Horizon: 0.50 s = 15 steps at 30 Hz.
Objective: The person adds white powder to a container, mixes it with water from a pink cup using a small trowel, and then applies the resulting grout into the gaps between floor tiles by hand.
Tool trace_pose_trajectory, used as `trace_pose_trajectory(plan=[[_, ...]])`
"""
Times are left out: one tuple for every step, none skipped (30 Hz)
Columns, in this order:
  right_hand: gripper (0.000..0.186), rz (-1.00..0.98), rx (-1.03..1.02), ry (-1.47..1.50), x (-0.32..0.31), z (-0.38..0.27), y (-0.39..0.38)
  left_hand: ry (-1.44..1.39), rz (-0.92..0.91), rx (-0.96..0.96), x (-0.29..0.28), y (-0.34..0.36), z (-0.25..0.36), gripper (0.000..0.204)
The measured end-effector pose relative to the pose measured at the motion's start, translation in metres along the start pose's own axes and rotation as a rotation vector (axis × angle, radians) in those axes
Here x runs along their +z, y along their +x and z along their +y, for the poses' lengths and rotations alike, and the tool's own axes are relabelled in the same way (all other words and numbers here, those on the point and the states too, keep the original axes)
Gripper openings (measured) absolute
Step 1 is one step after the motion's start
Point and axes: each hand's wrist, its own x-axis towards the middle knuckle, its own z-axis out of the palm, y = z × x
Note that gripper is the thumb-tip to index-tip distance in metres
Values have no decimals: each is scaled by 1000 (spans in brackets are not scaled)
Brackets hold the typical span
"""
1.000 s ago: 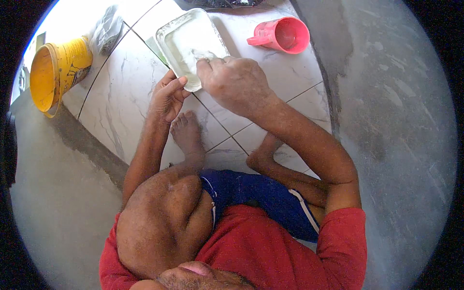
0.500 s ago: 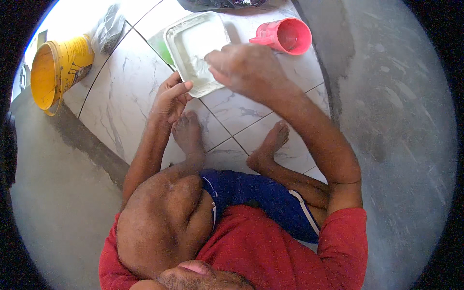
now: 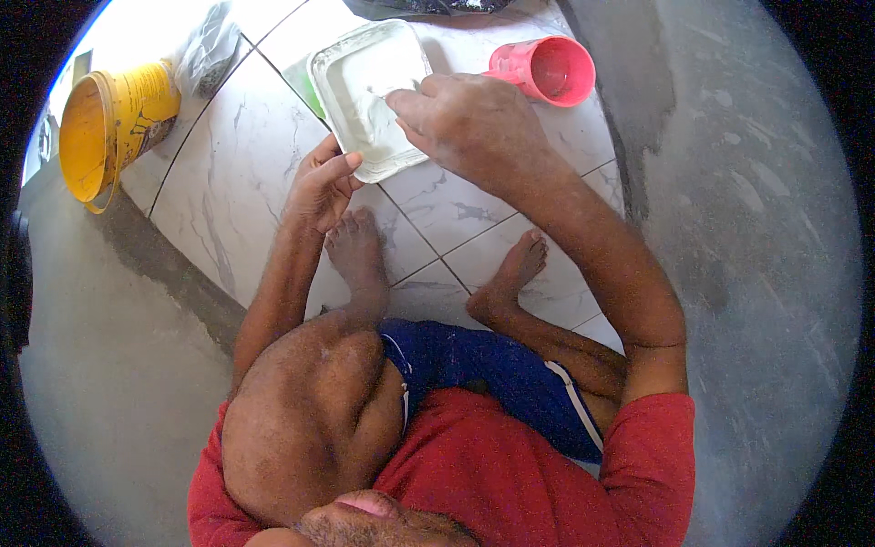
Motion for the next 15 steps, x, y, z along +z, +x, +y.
trace_pose_trajectory(plan=[[22, 20, -2, -111, 3, -3, -2, -15, -1, 6, 0, 1, 0, 61], [22, 18, -1, -113, 10, -7, -5, -17, -4, 5, 0, 1, 1, 61], [23, -13, -39, -131, 19, -11, -9, -22, 1, 7, 0, 1, 1, 60], [24, -43, -79, -145, 23, -14, -11, -25, 9, 10, 0, 0, 1, 59], [24, -42, -81, -144, 24, -15, -11, -25, 10, 10, 0, 1, 1, 59], [25, -5, -85, -119, 23, -15, -11, -22, 7, 7, 0, 2, 1, 58], [25, 33, -86, -93, 22, -15, -12, -20, 1, 0, 1, 3, 0, 58], [25, 33, -83, -92, 22, -14, -10, -18, 1, -3, 1, 3, -1, 58], [26, 31, -48, -90, 23, -11, -6, -23, -6, 6, 1, 3, -1, 57], [26, 30, -15, -89, 23, -10, -4, -29, -14, 17, 1, 3, 0, 57], [26, 31, -14, -89, 23, -11, -4, -28, -15, 17, 0, 3, 0, 57], [27, -8, -60, -62, 23, -13, -6, -25, -12, 8, -1, 4, 0, 57], [28, -49, -107, -34, 22, -14, -7, -24, -8, -2, -1, 3, 0, 58], [28, -49, -105, -35, 19, -13, -6, -24, -9, -3, -1, 3, 1, 58], [25, -15, -113, -65, 14, -11, -3, -12, -20, 4, 0, 2, 2, 54]])
